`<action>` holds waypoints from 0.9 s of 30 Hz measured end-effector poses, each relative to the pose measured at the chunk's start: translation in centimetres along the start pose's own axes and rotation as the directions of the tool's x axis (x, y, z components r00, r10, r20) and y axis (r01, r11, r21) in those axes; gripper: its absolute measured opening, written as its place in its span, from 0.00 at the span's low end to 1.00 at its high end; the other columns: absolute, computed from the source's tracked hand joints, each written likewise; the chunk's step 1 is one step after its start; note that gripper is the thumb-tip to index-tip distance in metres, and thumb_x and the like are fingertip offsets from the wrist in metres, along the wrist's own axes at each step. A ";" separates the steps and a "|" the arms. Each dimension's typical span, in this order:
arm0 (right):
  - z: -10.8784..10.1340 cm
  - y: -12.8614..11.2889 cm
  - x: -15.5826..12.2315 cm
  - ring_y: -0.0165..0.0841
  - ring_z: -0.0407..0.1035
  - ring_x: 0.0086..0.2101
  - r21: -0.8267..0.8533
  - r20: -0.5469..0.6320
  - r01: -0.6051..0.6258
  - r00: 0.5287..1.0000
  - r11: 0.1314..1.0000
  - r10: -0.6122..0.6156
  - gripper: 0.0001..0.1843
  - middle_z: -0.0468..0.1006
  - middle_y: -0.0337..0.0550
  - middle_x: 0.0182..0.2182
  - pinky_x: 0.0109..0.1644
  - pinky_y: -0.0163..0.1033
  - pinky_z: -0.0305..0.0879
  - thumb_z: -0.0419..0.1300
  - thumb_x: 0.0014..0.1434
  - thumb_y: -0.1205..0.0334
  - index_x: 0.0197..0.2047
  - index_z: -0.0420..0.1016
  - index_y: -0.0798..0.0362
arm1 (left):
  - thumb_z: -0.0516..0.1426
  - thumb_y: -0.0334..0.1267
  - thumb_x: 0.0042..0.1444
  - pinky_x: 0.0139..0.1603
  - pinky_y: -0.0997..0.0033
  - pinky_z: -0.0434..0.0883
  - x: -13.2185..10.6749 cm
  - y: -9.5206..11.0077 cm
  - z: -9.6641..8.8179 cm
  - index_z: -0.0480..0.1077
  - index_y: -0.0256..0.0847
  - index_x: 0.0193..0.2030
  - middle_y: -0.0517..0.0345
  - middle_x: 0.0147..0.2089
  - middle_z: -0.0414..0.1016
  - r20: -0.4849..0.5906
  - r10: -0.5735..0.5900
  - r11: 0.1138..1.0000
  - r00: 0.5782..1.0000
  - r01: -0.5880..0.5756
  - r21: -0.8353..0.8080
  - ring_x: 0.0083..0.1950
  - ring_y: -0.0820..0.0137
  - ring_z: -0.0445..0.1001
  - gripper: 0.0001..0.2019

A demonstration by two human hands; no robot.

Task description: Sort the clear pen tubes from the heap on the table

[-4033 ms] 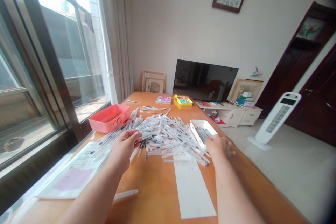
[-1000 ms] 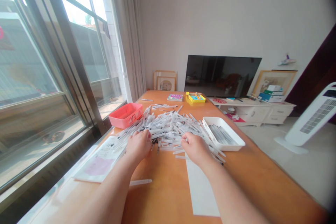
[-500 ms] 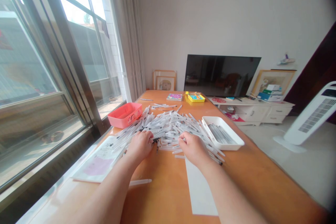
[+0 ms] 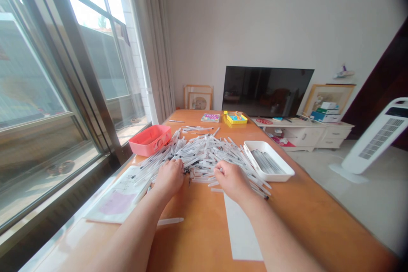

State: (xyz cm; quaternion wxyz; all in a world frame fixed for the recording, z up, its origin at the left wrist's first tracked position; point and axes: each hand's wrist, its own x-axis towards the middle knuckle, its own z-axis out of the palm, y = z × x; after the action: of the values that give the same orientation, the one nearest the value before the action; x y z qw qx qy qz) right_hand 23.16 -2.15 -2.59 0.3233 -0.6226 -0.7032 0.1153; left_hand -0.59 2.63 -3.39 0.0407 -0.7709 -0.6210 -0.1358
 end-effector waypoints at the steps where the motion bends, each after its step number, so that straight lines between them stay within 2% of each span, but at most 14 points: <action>1: 0.0 0.0 0.0 0.32 0.71 0.29 0.002 -0.002 0.002 1.000 1.000 -0.002 0.10 0.78 0.36 0.24 0.31 0.34 0.52 0.56 0.63 0.55 0.37 0.76 0.47 | 0.52 0.32 0.60 0.45 0.65 0.65 0.1 -0.1 0.0 0.71 0.39 0.41 0.44 0.43 0.78 -0.005 -0.006 1.000 1.000 0.006 0.001 0.46 0.58 0.76 0.07; 7: 0.0 0.0 -0.1 0.31 0.70 0.28 -0.009 -0.008 0.011 1.000 1.000 -0.011 0.10 0.78 0.36 0.25 0.31 0.33 0.51 0.55 0.64 0.55 0.37 0.76 0.47 | 0.51 0.34 0.61 0.37 0.68 0.62 0.7 -0.7 0.1 0.69 0.42 0.39 0.50 0.38 0.79 -0.020 -0.090 0.991 0.996 0.087 -0.105 0.40 0.61 0.76 0.05; 11: 0.3 -0.1 0.0 0.30 0.68 0.26 -0.029 -0.011 0.027 1.000 0.999 -0.027 0.10 0.76 0.35 0.24 0.29 0.33 0.49 0.56 0.64 0.55 0.36 0.76 0.47 | 0.53 0.34 0.60 0.36 0.70 0.61 0.7 -0.5 0.3 0.68 0.43 0.41 0.52 0.39 0.79 -0.020 -0.153 0.967 0.988 0.145 -0.209 0.40 0.63 0.76 0.05; 17: 0.6 -0.2 -0.1 0.29 0.66 0.25 -0.043 -0.016 0.050 0.999 0.998 -0.051 0.09 0.77 0.35 0.26 0.28 0.33 0.48 0.56 0.64 0.56 0.36 0.76 0.48 | 0.54 0.34 0.58 0.37 0.70 0.62 0.8 -0.5 0.8 0.67 0.44 0.42 0.54 0.37 0.78 -0.064 -0.169 0.933 0.983 0.139 -0.333 0.38 0.64 0.75 0.06; 20: 0.7 -0.4 -0.1 0.30 0.68 0.28 -0.024 -0.021 0.065 0.998 0.998 -0.066 0.08 0.78 0.36 0.28 0.30 0.33 0.52 0.56 0.64 0.58 0.37 0.76 0.48 | 0.56 0.36 0.57 0.36 0.70 0.63 0.9 -0.1 0.8 0.67 0.44 0.40 0.57 0.34 0.76 -0.099 -0.191 0.874 0.976 0.123 -0.470 0.35 0.66 0.74 0.05; 22: 0.8 -0.7 -0.1 0.31 0.70 0.31 -0.002 -0.024 0.087 0.996 0.996 -0.087 0.08 0.79 0.38 0.30 0.34 0.32 0.56 0.56 0.64 0.60 0.38 0.76 0.48 | 0.58 0.39 0.55 0.36 0.70 0.64 0.7 0.6 0.5 0.66 0.43 0.39 0.60 0.31 0.75 -0.073 -0.196 0.746 0.978 0.101 -0.658 0.33 0.68 0.73 0.07; 23: 0.9 -0.9 -0.1 0.32 0.71 0.32 0.009 -0.029 0.104 0.994 0.995 -0.104 0.08 0.79 0.38 0.31 0.35 0.33 0.57 0.56 0.64 0.61 0.39 0.76 0.48 | 0.60 0.41 0.54 0.35 0.71 0.65 0.6 1.0 0.2 0.66 0.43 0.39 0.61 0.30 0.74 -0.038 -0.198 0.636 0.979 0.099 -0.765 0.32 0.69 0.72 0.09; 25: 1.1 -1.4 -0.2 0.33 0.72 0.35 0.033 -0.040 0.152 0.988 0.988 -0.150 0.08 0.80 0.40 0.35 0.39 0.33 0.60 0.56 0.63 0.63 0.42 0.76 0.48 | 0.62 0.43 0.53 0.33 0.73 0.65 0.2 1.9 -0.4 0.65 0.42 0.38 0.62 0.30 0.73 0.056 -0.181 0.343 0.982 0.117 -0.932 0.30 0.71 0.71 0.11; 27: 1.4 -2.0 -0.2 0.34 0.73 0.38 0.044 -0.062 0.204 0.978 0.978 -0.201 0.12 0.80 0.40 0.39 0.42 0.34 0.62 0.57 0.61 0.66 0.47 0.75 0.48 | 0.63 0.42 0.51 0.31 0.75 0.63 -0.1 2.7 -1.1 0.66 0.40 0.35 0.62 0.28 0.72 0.136 -0.134 0.123 0.982 0.152 -0.981 0.28 0.74 0.68 0.12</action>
State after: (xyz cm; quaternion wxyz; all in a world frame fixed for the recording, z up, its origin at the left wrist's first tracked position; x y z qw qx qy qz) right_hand 20.74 -2.42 -2.58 0.3688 -0.5427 -0.7502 0.0814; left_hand 1.81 1.65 -2.11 -0.4919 -0.5458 -0.4502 -0.5074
